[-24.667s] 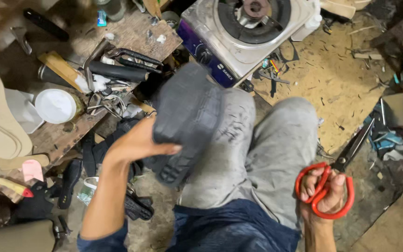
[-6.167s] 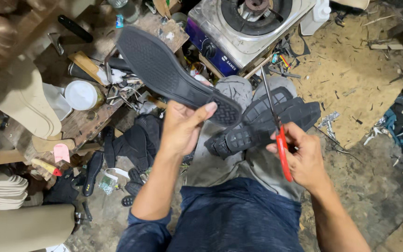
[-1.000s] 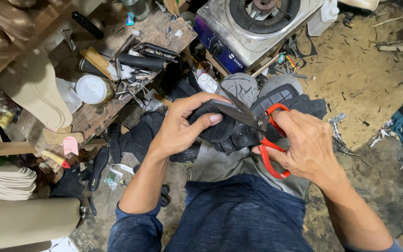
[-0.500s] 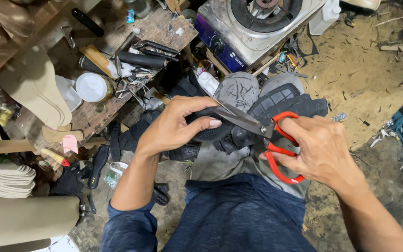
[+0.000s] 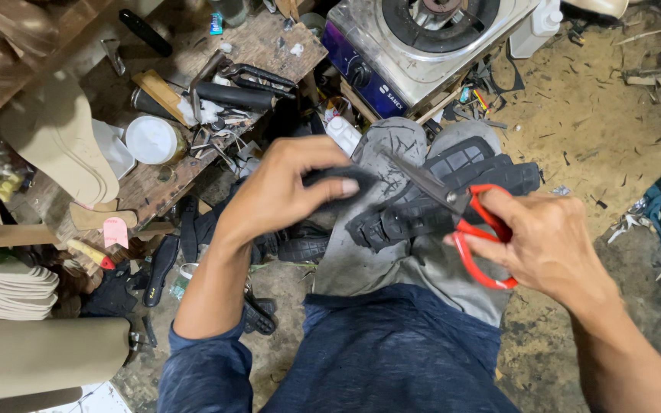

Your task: The person sits on the floor and uses red-handled shears to trim the edges of black rubber shoe soles. They hold each sole in the left hand and cut along the perimeter with the right hand, then place the trimmed sole aside and pick up another to repeat the process.

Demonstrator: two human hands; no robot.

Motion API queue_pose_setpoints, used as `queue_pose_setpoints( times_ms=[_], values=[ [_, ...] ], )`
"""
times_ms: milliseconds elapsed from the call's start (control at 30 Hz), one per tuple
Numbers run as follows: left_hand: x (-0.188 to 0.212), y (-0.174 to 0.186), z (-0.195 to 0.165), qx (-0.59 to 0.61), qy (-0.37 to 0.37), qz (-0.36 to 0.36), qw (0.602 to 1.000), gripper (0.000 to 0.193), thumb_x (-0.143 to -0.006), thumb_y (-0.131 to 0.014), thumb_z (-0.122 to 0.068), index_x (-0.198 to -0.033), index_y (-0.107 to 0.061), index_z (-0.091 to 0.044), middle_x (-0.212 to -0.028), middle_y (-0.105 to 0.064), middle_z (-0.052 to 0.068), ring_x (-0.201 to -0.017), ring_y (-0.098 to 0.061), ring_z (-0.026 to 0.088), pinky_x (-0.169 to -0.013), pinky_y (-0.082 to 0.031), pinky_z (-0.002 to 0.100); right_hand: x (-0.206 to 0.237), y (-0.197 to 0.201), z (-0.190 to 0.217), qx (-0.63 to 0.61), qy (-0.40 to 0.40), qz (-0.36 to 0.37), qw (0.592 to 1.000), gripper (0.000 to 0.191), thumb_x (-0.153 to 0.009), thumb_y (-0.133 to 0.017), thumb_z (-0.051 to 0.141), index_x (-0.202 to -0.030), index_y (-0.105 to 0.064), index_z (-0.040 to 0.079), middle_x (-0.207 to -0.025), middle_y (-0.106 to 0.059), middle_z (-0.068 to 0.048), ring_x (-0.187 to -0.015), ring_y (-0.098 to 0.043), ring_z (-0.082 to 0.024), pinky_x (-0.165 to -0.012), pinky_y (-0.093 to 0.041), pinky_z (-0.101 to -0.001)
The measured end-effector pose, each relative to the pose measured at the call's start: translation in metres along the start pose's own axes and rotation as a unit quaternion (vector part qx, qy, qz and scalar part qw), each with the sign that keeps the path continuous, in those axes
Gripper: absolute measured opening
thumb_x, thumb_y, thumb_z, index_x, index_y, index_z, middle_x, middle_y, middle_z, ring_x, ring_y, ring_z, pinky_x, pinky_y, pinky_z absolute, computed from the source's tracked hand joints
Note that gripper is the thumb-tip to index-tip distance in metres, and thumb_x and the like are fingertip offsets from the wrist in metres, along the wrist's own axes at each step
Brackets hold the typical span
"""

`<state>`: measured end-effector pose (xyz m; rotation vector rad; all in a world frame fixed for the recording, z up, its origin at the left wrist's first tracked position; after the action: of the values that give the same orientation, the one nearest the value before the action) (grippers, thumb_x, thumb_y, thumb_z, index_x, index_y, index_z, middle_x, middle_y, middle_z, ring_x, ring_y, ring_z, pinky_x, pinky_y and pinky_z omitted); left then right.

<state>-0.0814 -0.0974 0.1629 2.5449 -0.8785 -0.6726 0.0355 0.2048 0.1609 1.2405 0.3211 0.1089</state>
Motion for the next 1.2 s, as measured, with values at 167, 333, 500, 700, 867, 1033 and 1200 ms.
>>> queue_pose_setpoints(
  times_ms=[167,333,500,700,867,1033,1200],
  values=[
    [-0.005,0.019,0.025,0.302,-0.036,-0.49,0.817,0.009,-0.108,-0.075,0.001,-0.113,-0.068,0.004,-0.107,-0.072,0.01,-0.095,-0.066,0.016,-0.09,-0.057,0.028,0.007,-0.027,-0.012,-0.16,-0.125,-0.037,0.978,0.039,-0.084,-0.081,0.039,-0.089,-0.063,0.004,-0.055,-0.052,-0.007,-0.045,-0.049,-0.019,-0.05,-0.041,-0.0334],
    [0.005,-0.019,0.02,0.453,-0.011,-0.398,0.798,0.052,-0.094,-0.074,0.01,-0.138,-0.049,-0.002,-0.128,-0.067,0.01,-0.114,-0.067,0.018,-0.1,-0.058,0.031,0.015,-0.053,-0.008,-0.317,-0.169,-0.06,0.931,0.029,-0.089,-0.073,0.03,-0.098,-0.065,0.004,-0.063,-0.059,-0.005,-0.056,-0.049,-0.009,-0.053,-0.039,-0.0292],
    [0.006,-0.082,0.021,0.573,0.065,-0.341,0.743,0.037,-0.1,-0.065,0.011,-0.134,-0.054,0.0,-0.122,-0.066,0.012,-0.109,-0.068,0.023,-0.098,-0.058,0.04,0.007,-0.056,0.017,-0.332,-0.172,-0.008,0.927,0.035,-0.085,-0.074,0.03,-0.107,-0.065,0.004,-0.063,-0.056,-0.008,-0.055,-0.052,-0.017,-0.054,-0.042,-0.033],
    [0.015,-0.113,0.04,0.651,0.087,-0.363,0.661,0.034,-0.097,-0.062,0.002,-0.13,-0.059,-0.002,-0.125,-0.07,0.008,-0.111,-0.068,0.02,-0.097,-0.057,0.038,-0.012,-0.04,0.052,-0.125,-0.077,-0.063,0.987,0.057,-0.074,-0.086,0.038,-0.107,-0.059,0.001,-0.08,-0.059,-0.012,-0.072,-0.06,-0.033,-0.064,-0.045,-0.0418],
    [0.022,-0.131,0.052,0.69,0.04,-0.331,0.643,0.023,-0.102,-0.065,0.002,-0.124,-0.062,-0.003,-0.116,-0.069,0.007,-0.111,-0.067,0.019,-0.103,-0.057,0.044,-0.023,-0.033,0.064,-0.074,-0.046,-0.116,0.989,0.066,-0.066,-0.091,0.041,-0.109,-0.061,0.0,-0.083,-0.06,-0.012,-0.074,-0.059,-0.033,-0.066,-0.046,-0.0419],
    [0.03,-0.133,0.057,0.676,0.035,-0.327,0.66,0.019,-0.104,-0.064,0.001,-0.123,-0.064,-0.001,-0.115,-0.069,0.008,-0.109,-0.067,0.02,-0.103,-0.055,0.045,-0.027,-0.03,0.067,-0.071,-0.045,-0.111,0.99,0.066,-0.067,-0.091,0.041,-0.109,-0.062,0.0,-0.083,-0.06,-0.012,-0.075,-0.059,-0.032,-0.066,-0.046,-0.0417],
    [0.03,-0.132,0.057,0.677,0.038,-0.326,0.658,0.02,-0.103,-0.063,0.002,-0.124,-0.064,0.0,-0.117,-0.07,0.01,-0.109,-0.068,0.021,-0.102,-0.056,0.043,-0.028,-0.027,0.068,-0.078,-0.044,-0.107,0.99,0.066,-0.067,-0.091,0.043,-0.108,-0.061,0.0,-0.08,-0.058,-0.012,-0.073,-0.059,-0.032,-0.066,-0.046,-0.0419]
  ],
)
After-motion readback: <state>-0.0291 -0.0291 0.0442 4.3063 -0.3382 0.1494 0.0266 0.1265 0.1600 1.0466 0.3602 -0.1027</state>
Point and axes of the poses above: each hand's wrist, its own x-axis away from the middle knuckle, its own y-axis out of the back of the hand, z = x × y, the point moved 2 cm from there along -x, towards the middle knuckle
